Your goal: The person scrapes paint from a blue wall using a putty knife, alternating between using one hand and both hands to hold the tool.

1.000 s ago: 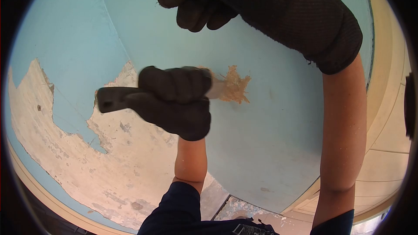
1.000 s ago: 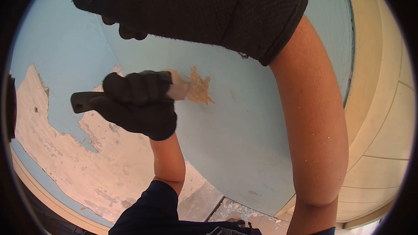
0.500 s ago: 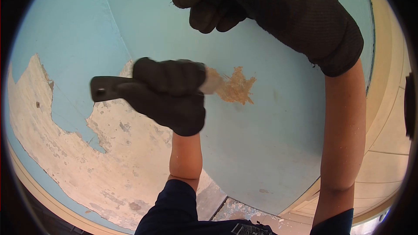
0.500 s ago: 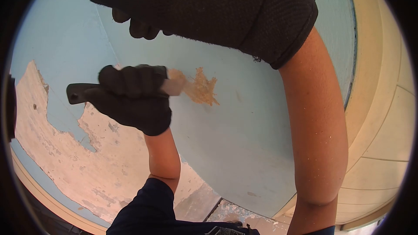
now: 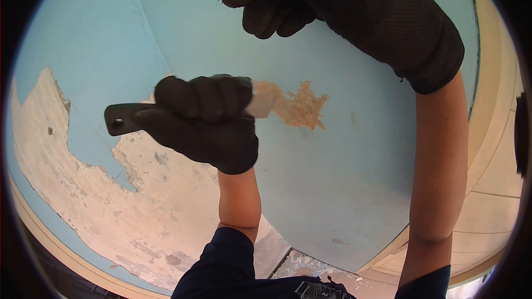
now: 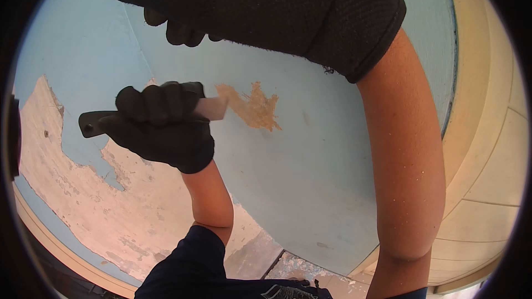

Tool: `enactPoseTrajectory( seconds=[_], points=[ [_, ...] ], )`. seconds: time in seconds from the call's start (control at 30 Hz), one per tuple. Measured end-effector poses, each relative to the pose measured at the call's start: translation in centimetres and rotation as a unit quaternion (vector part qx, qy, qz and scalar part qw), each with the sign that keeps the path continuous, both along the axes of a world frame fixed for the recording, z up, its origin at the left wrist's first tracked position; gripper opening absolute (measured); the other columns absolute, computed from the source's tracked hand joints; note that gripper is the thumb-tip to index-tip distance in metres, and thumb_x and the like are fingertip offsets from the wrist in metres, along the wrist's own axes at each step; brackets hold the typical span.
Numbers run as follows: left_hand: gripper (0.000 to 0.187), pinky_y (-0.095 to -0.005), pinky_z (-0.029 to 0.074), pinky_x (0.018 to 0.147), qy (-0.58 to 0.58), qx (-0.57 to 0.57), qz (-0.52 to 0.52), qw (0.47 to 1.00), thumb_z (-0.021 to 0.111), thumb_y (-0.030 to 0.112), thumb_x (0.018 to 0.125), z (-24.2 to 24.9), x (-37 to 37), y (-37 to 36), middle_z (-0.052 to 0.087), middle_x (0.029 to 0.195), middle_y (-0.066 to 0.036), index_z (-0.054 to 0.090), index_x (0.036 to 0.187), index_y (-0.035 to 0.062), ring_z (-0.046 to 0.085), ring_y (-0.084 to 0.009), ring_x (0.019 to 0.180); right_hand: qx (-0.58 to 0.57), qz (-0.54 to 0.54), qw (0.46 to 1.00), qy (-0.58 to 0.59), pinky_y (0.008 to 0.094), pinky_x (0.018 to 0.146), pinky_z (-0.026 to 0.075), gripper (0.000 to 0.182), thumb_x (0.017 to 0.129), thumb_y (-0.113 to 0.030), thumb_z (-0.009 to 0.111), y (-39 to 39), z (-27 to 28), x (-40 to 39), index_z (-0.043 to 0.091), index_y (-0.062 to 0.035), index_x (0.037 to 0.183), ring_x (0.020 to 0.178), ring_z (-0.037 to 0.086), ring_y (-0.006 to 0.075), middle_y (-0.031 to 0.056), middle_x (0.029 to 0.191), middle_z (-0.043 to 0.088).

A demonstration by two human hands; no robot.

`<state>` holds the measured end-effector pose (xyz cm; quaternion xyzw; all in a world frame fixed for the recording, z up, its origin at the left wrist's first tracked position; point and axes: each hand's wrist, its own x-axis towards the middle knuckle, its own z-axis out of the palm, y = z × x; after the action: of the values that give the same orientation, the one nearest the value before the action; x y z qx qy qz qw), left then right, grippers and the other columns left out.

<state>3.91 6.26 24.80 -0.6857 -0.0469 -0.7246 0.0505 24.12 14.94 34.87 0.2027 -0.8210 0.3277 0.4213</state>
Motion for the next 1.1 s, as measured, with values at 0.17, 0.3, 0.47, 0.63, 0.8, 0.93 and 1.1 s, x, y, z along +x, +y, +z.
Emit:
enactPoseTrajectory(
  seconds=[0.17,0.3,0.47,0.63,0.8,0.93,1.1],
  points=[
    [0.055,-0.0299,0.019,0.043,-0.036,-0.057,0.035,0.997,0.029,0.064,0.103,-0.6,1.0,1.2,0.018,0.053,0.004,0.029,0.070,0.0197,0.016,-0.0112,0.043,-0.020,-0.003,0.999,-0.032,0.0330,0.075,0.057,0.068,0.098,-0.061,0.050,0.2,0.2,0.1,0.069,0.0041,0.094,0.081,0.069,0.0207,0.0130,0.081,0.070],
    [0.055,-0.0296,0.020,0.044,0.024,0.017,-0.062,0.998,0.028,0.065,0.102,0.4,-2.2,0.3,0.020,0.053,0.004,0.034,0.074,0.0182,0.016,-0.0111,0.045,0.030,0.054,0.998,-0.024,0.0325,0.075,0.057,0.069,0.098,-0.062,0.049,1.1,0.2,-0.3,0.069,0.0044,0.095,0.082,0.070,0.0204,0.0129,0.082,0.070],
    [0.056,-0.0310,0.019,0.043,0.033,-0.017,-0.047,0.998,0.028,0.063,0.103,0.3,-1.0,0.1,0.022,0.052,0.004,0.031,0.070,0.0192,0.016,-0.0109,0.045,-0.032,-0.055,0.997,-0.033,0.0316,0.075,0.057,0.069,0.098,-0.062,0.050,-1.2,-0.7,0.7,0.070,0.0040,0.098,0.082,0.070,0.0191,0.0123,0.083,0.071],
    [0.055,-0.0299,0.022,0.045,0.075,-0.059,-0.022,0.995,0.033,0.063,0.102,0.0,-0.1,1.1,0.023,0.051,0.004,0.031,0.068,0.0200,0.020,-0.0111,0.044,-0.081,-0.135,0.980,-0.125,0.0313,0.075,0.057,0.068,0.098,-0.061,0.050,-2.0,1.4,1.5,0.071,0.0033,0.099,0.082,0.069,0.0179,0.0118,0.084,0.072],
    [0.056,-0.0295,0.022,0.045,-0.041,0.003,0.009,0.999,0.033,0.065,0.102,0.4,-0.7,0.6,0.023,0.051,0.003,0.032,0.069,0.0185,0.018,-0.0118,0.044,-0.032,-0.042,0.996,-0.075,0.0306,0.074,0.056,0.066,0.099,-0.059,0.050,-0.6,0.1,1.3,0.071,0.0029,0.100,0.080,0.069,0.0181,0.0115,0.081,0.071],
    [0.056,-0.0298,0.022,0.045,-0.084,0.016,0.094,0.992,0.033,0.063,0.102,0.2,-0.5,1.0,0.022,0.051,0.003,0.032,0.070,0.0181,0.018,-0.0120,0.044,0.009,-0.070,0.993,-0.097,0.0306,0.073,0.055,0.066,0.100,-0.059,0.049,-0.7,-0.3,0.9,0.071,0.0030,0.099,0.077,0.067,0.0177,0.0107,0.081,0.071],
    [0.056,-0.0296,0.023,0.045,-0.036,-0.022,-0.019,0.999,0.033,0.064,0.102,0.2,-0.8,0.5,0.021,0.052,0.003,0.031,0.070,0.0183,0.017,-0.0118,0.045,-0.022,-0.125,0.984,-0.126,0.0320,0.075,0.056,0.065,0.100,-0.058,0.047,-2.2,1.0,1.2,0.071,0.0017,0.101,0.080,0.068,0.0193,0.0131,0.082,0.071]
  ],
)
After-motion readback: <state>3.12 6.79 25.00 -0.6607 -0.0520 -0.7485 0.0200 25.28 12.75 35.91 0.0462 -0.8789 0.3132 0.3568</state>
